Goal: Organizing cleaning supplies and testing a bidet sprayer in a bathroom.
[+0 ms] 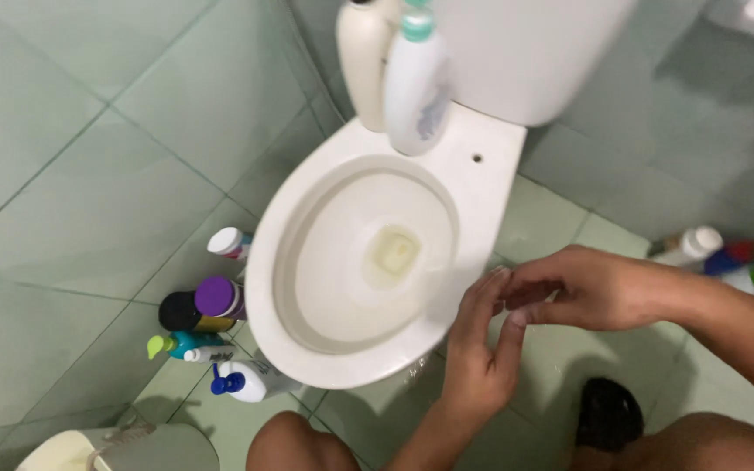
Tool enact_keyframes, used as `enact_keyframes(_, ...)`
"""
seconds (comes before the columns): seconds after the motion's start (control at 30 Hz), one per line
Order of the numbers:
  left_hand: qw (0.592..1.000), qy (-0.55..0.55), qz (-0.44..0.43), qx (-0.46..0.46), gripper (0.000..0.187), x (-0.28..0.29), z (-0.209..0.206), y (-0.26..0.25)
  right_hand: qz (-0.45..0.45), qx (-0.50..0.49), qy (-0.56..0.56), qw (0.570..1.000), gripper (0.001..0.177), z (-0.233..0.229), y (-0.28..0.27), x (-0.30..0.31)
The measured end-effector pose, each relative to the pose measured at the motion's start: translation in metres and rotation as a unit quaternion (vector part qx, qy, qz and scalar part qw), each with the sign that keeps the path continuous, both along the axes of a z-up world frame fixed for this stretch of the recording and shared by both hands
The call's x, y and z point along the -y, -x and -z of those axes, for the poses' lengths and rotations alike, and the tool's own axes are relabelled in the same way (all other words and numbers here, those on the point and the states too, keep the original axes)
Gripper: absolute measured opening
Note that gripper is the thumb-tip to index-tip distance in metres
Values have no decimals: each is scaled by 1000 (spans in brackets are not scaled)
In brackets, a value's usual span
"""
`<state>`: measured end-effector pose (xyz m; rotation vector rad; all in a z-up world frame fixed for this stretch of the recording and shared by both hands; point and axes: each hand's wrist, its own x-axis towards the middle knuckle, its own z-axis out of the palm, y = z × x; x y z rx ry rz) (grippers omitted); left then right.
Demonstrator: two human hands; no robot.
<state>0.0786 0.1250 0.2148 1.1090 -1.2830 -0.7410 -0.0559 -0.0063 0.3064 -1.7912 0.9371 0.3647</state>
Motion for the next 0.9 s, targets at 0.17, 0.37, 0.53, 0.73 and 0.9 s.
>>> enact_keyframes(0.17,990,-29,-105,-90,40,30,-9,-59,12,123,153,980,39,-28,-57,39)
enact_keyframes(0.37,950,-29,-267,-160,43,63,-86,-119,106,427,180,880,32,-44,-151,55)
enact_keyframes(0.53,942,-5,-291,-165,46,71,-145,-133,239,519,63,818,37,-68,-185,34)
enact_keyframes(0.73,930,-69,-311,-182,45,56,-240,-139,298,401,121,858,37,-158,-195,-9)
enact_keyframes(0.9,922,-115,-317,-188,43,42,-334,-150,327,409,46,851,38,-228,-201,-16)
